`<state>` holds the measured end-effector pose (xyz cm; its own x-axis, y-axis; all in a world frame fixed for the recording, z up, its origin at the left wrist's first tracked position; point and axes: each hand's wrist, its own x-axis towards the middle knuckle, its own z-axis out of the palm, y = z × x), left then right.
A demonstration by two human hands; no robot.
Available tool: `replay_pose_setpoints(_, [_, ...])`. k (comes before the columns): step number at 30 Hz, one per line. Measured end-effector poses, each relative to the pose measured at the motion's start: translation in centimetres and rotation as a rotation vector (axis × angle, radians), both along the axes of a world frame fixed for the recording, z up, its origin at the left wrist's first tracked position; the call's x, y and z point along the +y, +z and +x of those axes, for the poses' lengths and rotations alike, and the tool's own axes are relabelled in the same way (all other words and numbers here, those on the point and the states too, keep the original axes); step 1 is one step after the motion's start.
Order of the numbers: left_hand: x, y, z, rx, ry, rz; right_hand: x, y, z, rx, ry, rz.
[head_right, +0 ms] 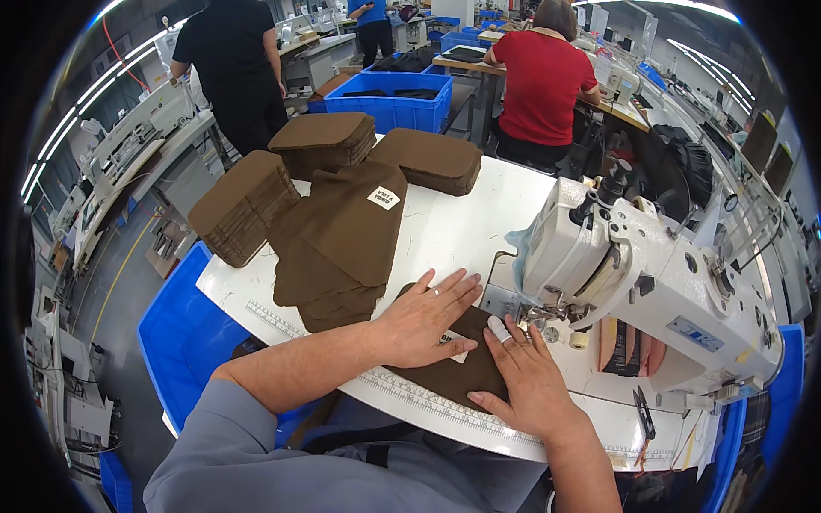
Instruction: The person aligns labels onto fabric pieces and sews them together using a sewing machine, then places the finished pieces into a blue bin.
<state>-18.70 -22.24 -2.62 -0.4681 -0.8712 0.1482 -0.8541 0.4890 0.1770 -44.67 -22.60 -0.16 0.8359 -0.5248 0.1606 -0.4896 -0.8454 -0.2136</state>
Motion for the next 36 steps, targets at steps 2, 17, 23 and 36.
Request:
replay_pose_setpoints(2, [0.00, 0.06, -0.02, -0.001, 0.001, 0.001, 0.05, -0.05, -0.02, -0.024, -0.006, 0.005])
replay_pose_setpoints(17, [-0.18, -0.29, 0.21, 0.027, 0.002, -0.002, 0.17, 0.07, 0.01, -0.023, -0.023, 0.001])
replay_pose_setpoints(23, [-0.19, -0.35, 0.24, 0.020, 0.001, -0.007, 0.15, 0.07, 0.04, -0.019, -0.015, -0.013])
replay_pose_setpoints(36, [-0.11, -0.39, 0.26, 0.035, -0.007, -0.034, 0.07, -0.05, 0.07, -0.003, -0.014, -0.008])
